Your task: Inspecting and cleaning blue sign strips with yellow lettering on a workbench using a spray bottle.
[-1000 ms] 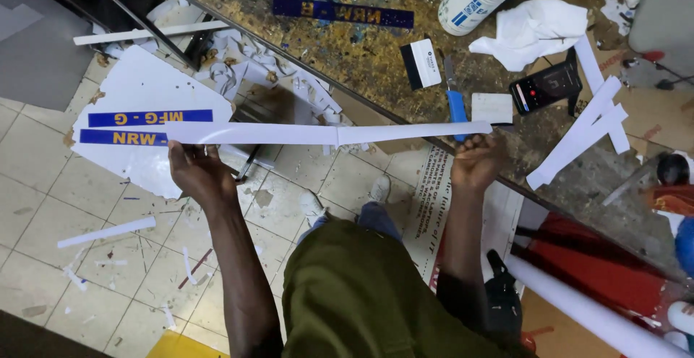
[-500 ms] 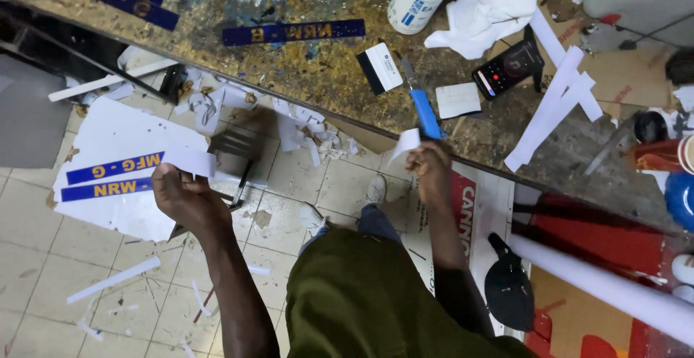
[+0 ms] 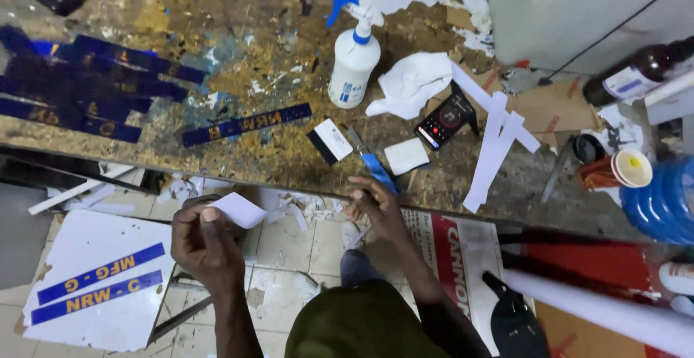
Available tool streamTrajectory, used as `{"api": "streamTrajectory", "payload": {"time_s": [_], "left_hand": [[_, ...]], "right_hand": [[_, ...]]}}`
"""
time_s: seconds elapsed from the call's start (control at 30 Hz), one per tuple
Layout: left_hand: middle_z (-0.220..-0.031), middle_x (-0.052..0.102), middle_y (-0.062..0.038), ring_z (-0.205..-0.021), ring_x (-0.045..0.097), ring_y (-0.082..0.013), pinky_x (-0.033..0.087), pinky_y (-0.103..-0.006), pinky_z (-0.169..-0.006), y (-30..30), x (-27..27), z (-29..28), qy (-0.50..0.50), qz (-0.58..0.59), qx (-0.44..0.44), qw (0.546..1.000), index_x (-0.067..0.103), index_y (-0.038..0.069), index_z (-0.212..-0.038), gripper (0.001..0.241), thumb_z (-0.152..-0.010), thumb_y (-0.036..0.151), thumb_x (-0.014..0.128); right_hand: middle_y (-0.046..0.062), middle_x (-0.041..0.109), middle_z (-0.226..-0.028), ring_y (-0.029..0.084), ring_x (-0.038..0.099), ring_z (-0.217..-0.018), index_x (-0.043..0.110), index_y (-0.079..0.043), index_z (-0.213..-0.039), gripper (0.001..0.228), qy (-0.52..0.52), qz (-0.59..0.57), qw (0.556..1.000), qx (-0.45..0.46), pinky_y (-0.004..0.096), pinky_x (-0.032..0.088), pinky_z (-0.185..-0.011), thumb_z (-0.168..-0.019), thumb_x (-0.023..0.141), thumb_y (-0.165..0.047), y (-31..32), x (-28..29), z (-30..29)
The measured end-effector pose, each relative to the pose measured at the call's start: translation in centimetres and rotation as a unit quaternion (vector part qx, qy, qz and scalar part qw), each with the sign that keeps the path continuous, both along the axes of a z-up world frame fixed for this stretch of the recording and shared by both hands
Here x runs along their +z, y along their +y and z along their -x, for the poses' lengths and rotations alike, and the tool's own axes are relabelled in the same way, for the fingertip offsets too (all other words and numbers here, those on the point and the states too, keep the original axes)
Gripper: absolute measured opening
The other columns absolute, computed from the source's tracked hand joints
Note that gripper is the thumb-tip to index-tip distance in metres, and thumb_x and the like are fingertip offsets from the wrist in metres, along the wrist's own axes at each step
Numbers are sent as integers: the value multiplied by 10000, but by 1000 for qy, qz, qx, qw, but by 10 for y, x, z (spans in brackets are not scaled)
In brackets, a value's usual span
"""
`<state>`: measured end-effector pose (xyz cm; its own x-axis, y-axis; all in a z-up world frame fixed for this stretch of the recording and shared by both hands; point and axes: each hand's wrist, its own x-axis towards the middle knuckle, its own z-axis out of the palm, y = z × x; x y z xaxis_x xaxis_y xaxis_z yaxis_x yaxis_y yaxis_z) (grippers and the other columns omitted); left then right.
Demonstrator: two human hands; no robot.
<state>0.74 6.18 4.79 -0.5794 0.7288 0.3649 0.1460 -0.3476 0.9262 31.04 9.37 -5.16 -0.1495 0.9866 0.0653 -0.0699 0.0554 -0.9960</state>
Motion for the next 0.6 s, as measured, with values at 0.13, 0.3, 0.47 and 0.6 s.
{"api": "streamTrajectory", "payload": {"time_s": [0.13, 0.3, 0.47, 0.6], "left_hand": [[-918, 643, -36, -891, 612, -186, 489, -366, -822, 43, 30, -33, 40, -13, -8, 999, 661, 76, -1046, 314, -1187, 357, 654], [-1001, 693, -52, -967, 681, -211, 601, -359, -827, 81, 24, -54, 35, -47, -26, 998, 684, 92, -1067, 189, -1157, 258, 666], [-909, 579, -25, -839, 520, -149, 388, -360, -775, 103, 20, -63, -5, -25, 61, 998, 660, 97, -1074, 262, -1169, 327, 741], [-887, 329, -48, -811, 312, -162, 215, -401, -809, 99, 81, -105, 126, 58, 68, 988, 438, 86, -1088, 415, -1386, 355, 542]], "right_hand": [[187, 872, -1069, 251, 844, -870, 666, -52, -1534, 587, 17, -21, 997, -66, 401, 698, -815, -1094, 700, -439, 55, 35, -6], [115, 749, -1463, 215, 700, -1366, 701, -76, -1454, 430, -31, -172, 956, -234, 339, 594, -1068, -1104, 741, -322, 137, 54, -7], [183, 508, -1768, 324, 501, -1633, 465, -98, -1708, 876, -81, -147, 962, -217, 472, 442, -1323, -1025, 748, -567, 218, 61, 5], [143, 581, -1674, 352, 586, -1562, 511, -135, -1641, 642, -131, -240, 945, -181, 508, 505, -1293, -1120, 722, -445, 233, 67, 11]]}}
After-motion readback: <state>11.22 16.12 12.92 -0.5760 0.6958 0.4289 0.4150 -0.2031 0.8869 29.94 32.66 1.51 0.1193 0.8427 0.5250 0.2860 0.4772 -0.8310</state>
